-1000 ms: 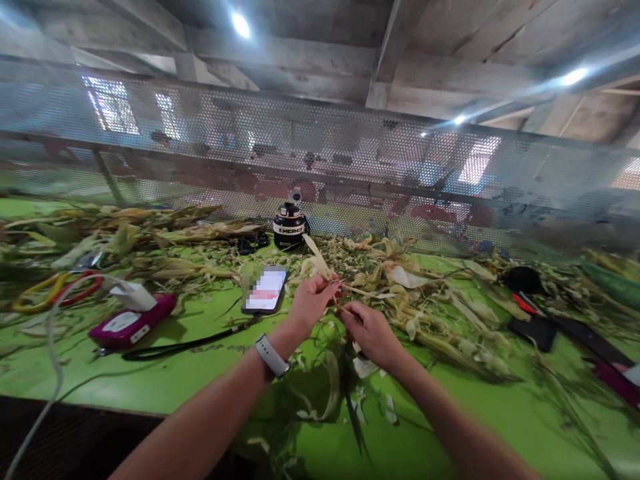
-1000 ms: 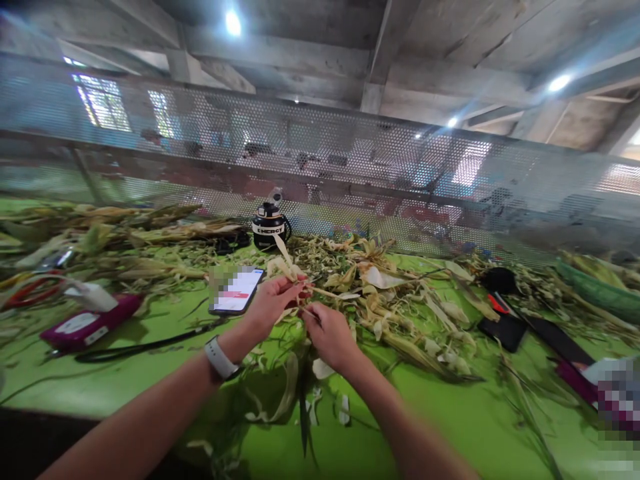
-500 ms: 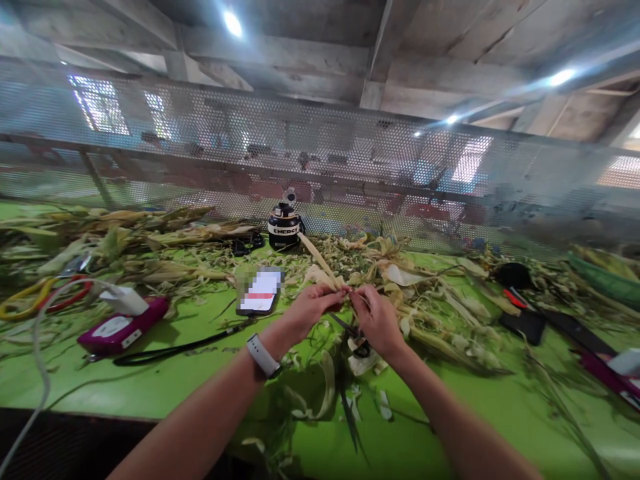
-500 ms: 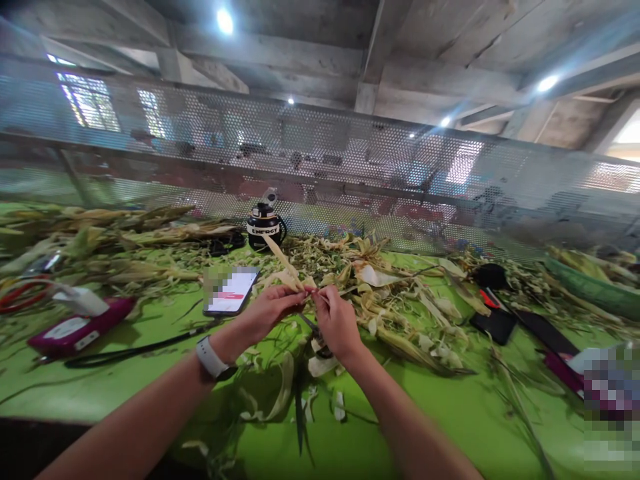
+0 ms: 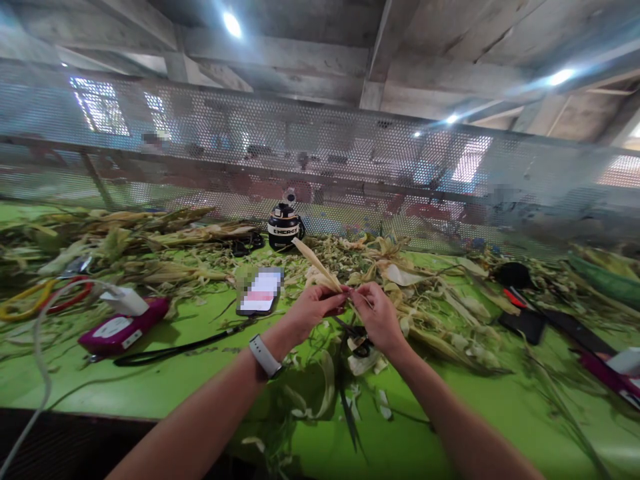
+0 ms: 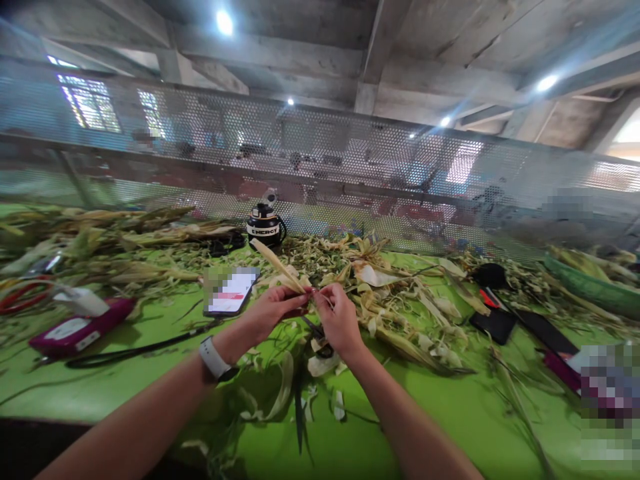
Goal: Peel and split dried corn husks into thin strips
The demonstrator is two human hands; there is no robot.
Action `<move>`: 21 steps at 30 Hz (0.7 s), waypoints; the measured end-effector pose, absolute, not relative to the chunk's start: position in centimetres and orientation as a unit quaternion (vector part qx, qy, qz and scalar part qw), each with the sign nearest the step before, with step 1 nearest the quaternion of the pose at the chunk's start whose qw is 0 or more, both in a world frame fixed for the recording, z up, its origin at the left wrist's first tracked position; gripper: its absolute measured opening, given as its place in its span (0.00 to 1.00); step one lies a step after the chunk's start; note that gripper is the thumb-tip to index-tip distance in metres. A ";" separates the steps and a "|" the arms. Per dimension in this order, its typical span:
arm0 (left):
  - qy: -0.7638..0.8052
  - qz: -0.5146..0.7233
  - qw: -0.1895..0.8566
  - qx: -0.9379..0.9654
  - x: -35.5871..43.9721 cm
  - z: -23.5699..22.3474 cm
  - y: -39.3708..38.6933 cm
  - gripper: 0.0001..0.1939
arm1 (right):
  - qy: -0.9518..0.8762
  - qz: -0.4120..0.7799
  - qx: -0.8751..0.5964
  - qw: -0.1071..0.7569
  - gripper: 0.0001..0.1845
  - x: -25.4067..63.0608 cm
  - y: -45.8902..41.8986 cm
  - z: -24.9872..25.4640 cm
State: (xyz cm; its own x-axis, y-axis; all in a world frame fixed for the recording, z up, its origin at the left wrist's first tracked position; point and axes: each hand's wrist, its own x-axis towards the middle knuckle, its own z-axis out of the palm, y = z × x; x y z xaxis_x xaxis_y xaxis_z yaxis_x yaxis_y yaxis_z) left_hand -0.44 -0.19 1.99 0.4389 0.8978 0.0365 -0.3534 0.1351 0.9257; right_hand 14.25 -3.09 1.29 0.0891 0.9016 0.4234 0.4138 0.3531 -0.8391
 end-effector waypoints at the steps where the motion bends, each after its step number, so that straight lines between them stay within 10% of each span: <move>1: 0.284 0.448 0.698 0.482 -0.4 2.0 -0.2 0.19 | -0.632 0.235 -0.516 0.529 0.15 14.2 -3.0 1.2; 11: 0.348 0.521 0.618 0.475 -1.0 2.1 0.7 0.17 | -0.585 0.308 -0.577 0.480 0.36 14.3 -3.3 1.7; 21: 0.407 0.538 0.519 0.525 -1.7 2.0 1.3 0.13 | -0.658 0.019 -0.684 0.315 0.43 14.1 -4.4 2.9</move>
